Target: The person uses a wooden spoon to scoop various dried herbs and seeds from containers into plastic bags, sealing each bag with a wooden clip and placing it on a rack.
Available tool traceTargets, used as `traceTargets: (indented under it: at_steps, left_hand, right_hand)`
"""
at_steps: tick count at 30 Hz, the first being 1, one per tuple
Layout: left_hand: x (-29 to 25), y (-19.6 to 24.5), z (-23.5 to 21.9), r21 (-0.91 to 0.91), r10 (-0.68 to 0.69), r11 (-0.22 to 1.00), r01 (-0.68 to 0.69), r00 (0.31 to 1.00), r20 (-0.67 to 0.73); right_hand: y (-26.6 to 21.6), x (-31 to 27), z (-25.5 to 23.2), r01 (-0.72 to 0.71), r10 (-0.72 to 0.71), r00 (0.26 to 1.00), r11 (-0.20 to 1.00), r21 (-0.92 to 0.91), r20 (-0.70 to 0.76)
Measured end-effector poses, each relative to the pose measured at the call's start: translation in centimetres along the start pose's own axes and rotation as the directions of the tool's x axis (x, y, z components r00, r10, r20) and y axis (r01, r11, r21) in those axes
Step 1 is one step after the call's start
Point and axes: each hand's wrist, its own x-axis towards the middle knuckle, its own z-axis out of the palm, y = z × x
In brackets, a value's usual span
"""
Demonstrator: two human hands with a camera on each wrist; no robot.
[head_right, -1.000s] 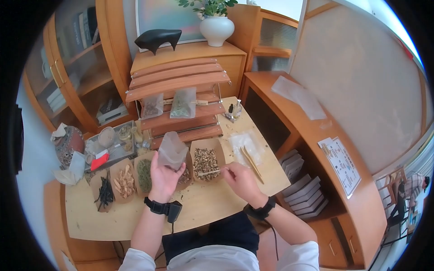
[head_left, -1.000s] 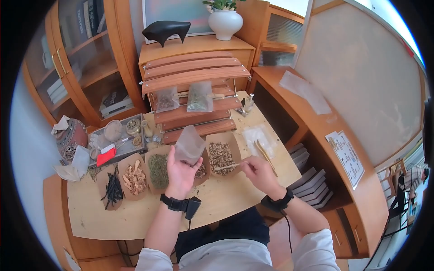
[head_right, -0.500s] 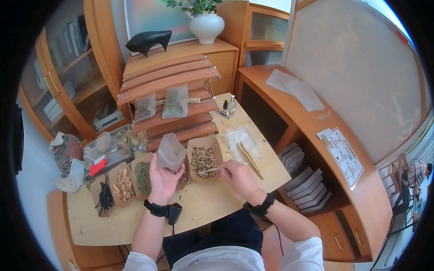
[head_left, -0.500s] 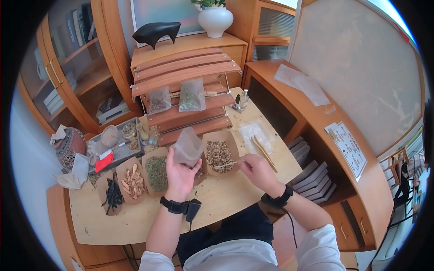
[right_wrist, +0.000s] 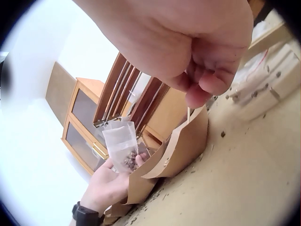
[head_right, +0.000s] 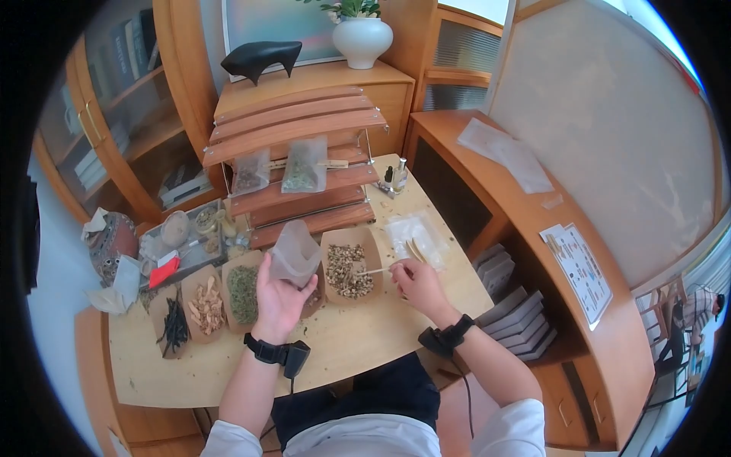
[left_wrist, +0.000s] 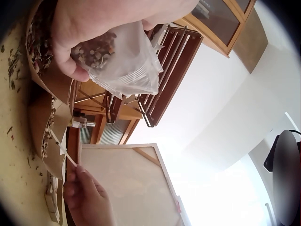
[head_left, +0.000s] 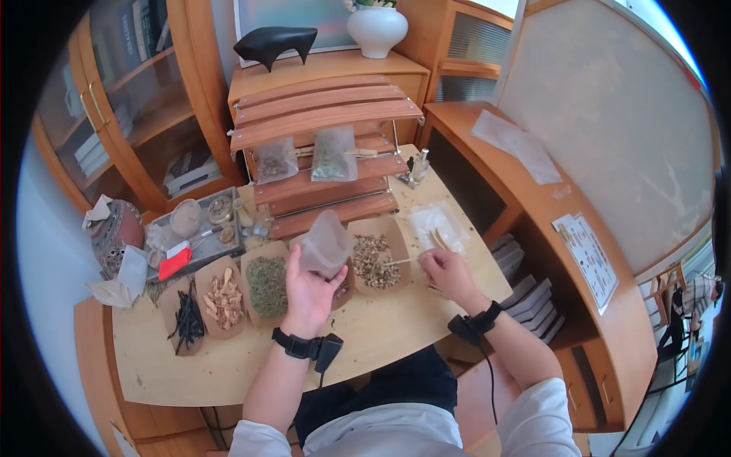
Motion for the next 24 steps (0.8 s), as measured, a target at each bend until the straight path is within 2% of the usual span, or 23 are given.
traceTargets:
  at_steps: [2, 11, 20, 23, 24]
  left_hand:
    - [0.0, -0.1, -0.2, -0.008, -0.001, 1.000, 0.001, 1.000, 0.006]
    - [0.0, -0.1, 0.0, -0.003, 0.003, 1.000, -0.003, 1.000, -0.007]
    - [0.1, -0.2, -0.2, -0.007, -0.002, 1.000, 0.002, 1.000, -0.011]
    - [0.1, -0.1, -0.3, -0.009, -0.007, 1.000, 0.007, 1.000, -0.006]
    - [0.2, -0.2, -0.5, -0.012, -0.011, 1.000, 0.011, 1.000, -0.002]
  right_hand:
    - [-0.1, -0.3, 0.6, -0.090, 0.084, 0.993, 0.993, 0.080, 0.078]
    - [-1.3, -0.2, 0.9, -0.339, 0.303, 0.931, 0.925, 0.173, 0.206]
    - [-1.2, 0.3, 0.4, -0.457, 0.367, 0.883, 0.817, 0.352, 0.294]
    - [-2.4, 0.5, -0.3, -0.478, 0.376, 0.875, 0.774, 0.416, 0.305]
    - [-2.8, 0.7, -0.6, -0.449, 0.356, 0.890, 0.794, 0.410, 0.285]
